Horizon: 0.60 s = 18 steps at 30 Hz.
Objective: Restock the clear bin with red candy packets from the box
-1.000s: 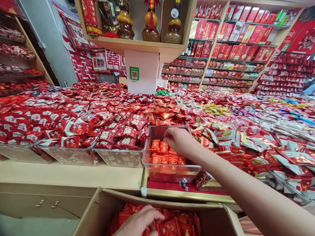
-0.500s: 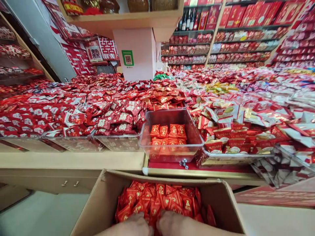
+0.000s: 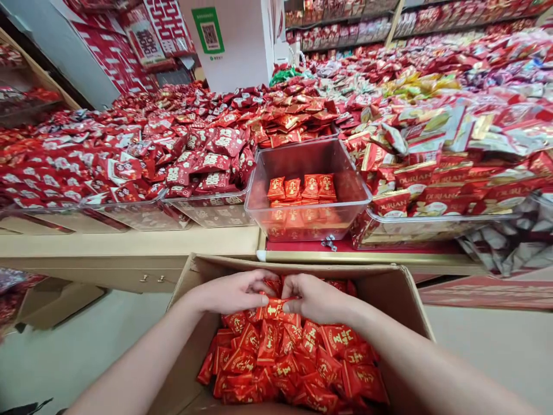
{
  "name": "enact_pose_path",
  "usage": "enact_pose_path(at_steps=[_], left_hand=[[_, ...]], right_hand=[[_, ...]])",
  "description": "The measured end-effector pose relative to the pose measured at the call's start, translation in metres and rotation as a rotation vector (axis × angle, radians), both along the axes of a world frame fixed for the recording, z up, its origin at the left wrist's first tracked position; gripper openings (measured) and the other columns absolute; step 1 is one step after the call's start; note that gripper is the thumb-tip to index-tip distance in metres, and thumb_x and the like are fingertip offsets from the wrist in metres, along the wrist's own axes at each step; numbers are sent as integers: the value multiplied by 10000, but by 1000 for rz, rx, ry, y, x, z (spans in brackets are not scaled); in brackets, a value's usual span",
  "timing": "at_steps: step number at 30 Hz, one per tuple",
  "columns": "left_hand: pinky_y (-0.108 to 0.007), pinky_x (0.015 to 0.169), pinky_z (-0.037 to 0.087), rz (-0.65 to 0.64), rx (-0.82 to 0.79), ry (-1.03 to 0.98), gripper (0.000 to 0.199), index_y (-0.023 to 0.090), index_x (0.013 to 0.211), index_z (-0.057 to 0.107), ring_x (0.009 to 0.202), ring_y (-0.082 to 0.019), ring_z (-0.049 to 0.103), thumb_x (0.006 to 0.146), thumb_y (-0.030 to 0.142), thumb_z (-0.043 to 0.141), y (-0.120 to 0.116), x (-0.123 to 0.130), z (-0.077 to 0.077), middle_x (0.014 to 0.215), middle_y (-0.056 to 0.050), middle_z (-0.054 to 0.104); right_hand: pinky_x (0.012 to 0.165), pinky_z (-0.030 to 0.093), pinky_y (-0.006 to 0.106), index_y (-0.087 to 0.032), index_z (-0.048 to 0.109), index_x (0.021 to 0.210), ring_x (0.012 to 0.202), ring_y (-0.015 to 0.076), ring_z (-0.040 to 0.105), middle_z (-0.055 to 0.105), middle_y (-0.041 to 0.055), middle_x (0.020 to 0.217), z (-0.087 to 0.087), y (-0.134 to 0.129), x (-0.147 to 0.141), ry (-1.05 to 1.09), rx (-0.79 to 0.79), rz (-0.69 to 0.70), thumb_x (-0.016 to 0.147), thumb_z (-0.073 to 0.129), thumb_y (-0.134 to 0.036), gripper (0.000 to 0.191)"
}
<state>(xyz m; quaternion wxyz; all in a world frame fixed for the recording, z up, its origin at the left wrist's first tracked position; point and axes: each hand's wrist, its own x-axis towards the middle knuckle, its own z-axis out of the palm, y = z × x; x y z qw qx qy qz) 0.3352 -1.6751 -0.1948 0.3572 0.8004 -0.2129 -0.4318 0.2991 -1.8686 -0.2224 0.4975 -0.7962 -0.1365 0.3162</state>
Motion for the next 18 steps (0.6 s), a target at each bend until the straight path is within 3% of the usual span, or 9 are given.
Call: enact_pose_path(at_steps=[3, 8, 13, 16, 18], left_hand=[[-193, 578, 386, 2, -136, 56, 469, 134, 1131, 463, 670, -111, 527, 713, 341, 512, -3, -1, 5, 855, -10, 617], [-175, 537, 357, 186, -316, 165, 402, 92, 1030, 517, 576, -64, 454, 662, 234, 595, -5, -6, 0, 708, 14, 557], [-179, 536, 364, 268, -386, 216, 321, 79, 959, 542, 554, -51, 454, 669, 200, 605, -5, -9, 3, 676, 12, 541], [-182, 537, 387, 349, -467, 290, 297, 95, 930, 564, 548, -52, 485, 660, 197, 632, -4, -9, 12, 673, 6, 563], [-199, 542, 421, 437, -571, 385, 276, 111, 922, 563, 569, -74, 535, 674, 212, 629, -3, -8, 18, 707, -10, 590]], right_hand=[[526, 343, 203, -144, 486, 732, 575, 81, 418, 497, -21, 647, 8, 2, -6, 60, 155, -104, 699, 551, -279, 153], [492, 295, 195, -138, 447, 682, 518, 56, 374, 463, -50, 573, 12, 6, -7, 208, 291, -192, 655, 615, -291, 229], [510, 304, 195, -137, 451, 692, 540, 56, 400, 482, -42, 608, 14, 7, -7, 254, 365, -195, 646, 635, -272, 233], [510, 320, 192, -142, 479, 742, 541, 56, 405, 478, -40, 626, 28, 0, -7, 187, 402, -175, 690, 598, -274, 185], [545, 363, 206, -167, 493, 883, 580, 72, 448, 499, -26, 677, 39, -8, -8, 119, 446, -155, 733, 548, -280, 196]])
